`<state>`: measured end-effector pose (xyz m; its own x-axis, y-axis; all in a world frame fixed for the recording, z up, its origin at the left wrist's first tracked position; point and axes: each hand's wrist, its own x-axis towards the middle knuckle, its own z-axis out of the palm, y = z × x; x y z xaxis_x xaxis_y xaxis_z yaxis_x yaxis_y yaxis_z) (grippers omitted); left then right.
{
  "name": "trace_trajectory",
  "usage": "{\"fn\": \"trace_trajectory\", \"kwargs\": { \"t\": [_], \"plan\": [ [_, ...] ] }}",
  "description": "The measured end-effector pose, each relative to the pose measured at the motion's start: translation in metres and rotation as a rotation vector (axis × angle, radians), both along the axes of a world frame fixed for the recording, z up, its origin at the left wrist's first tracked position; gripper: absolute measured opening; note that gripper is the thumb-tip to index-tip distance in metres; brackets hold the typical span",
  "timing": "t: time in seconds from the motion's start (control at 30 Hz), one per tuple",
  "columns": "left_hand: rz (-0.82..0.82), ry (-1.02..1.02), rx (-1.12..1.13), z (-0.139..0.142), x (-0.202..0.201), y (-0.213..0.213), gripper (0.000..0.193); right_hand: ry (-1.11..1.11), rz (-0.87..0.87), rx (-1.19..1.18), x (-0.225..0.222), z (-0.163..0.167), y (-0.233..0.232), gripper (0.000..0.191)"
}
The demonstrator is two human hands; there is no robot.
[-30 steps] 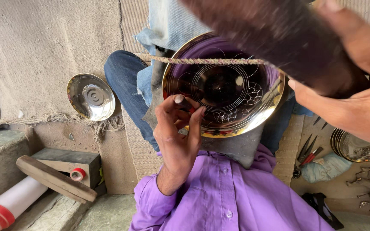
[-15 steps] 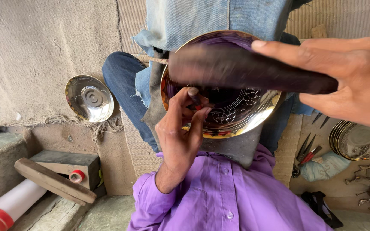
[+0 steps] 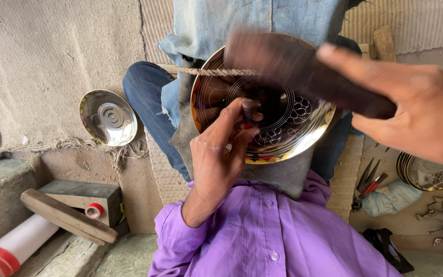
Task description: The person sits cross-legged with a brass plate held on a lap cushion, holding a small chisel against the plate surface and striking it with a wooden mallet to engrave a decorative pattern. They periodically reposition the chisel across the plate and briefly wipe the plate with a cloth before resuming engraving.
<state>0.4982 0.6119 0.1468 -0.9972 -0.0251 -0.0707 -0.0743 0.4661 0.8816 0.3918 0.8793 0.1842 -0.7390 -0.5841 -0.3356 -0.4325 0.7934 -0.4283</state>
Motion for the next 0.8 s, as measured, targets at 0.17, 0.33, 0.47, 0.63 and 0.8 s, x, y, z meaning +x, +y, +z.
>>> {"fn": "trace_trajectory", "kwargs": {
  "t": [0.17, 0.33, 0.47, 0.63, 0.8],
  "plan": [
    [-0.057, 0.038, 0.016, 0.002, -0.002, -0.002, 0.047, -0.009, -0.111, -0.257, 0.008, -0.004, 0.008, 0.091],
    [-0.118, -0.020, 0.093, 0.005, -0.006, -0.006, 0.046, 0.016, 0.011, 0.063, 0.017, -0.012, 0.018, 0.096],
    [-0.199, -0.028, 0.073, 0.002, -0.015, -0.012, 0.043, 0.004, 0.104, 0.251, 0.034, -0.014, 0.030, 0.091],
    [-0.390, 0.072, 0.085, -0.001, -0.032, -0.022, 0.049, 0.138, -0.159, -0.149, 0.068, -0.029, 0.037, 0.089],
    [-0.698, 0.046, 0.098, -0.007, -0.053, -0.026, 0.050, 0.236, -0.343, -0.242, 0.111, -0.049, 0.042, 0.078]
  ]
}}
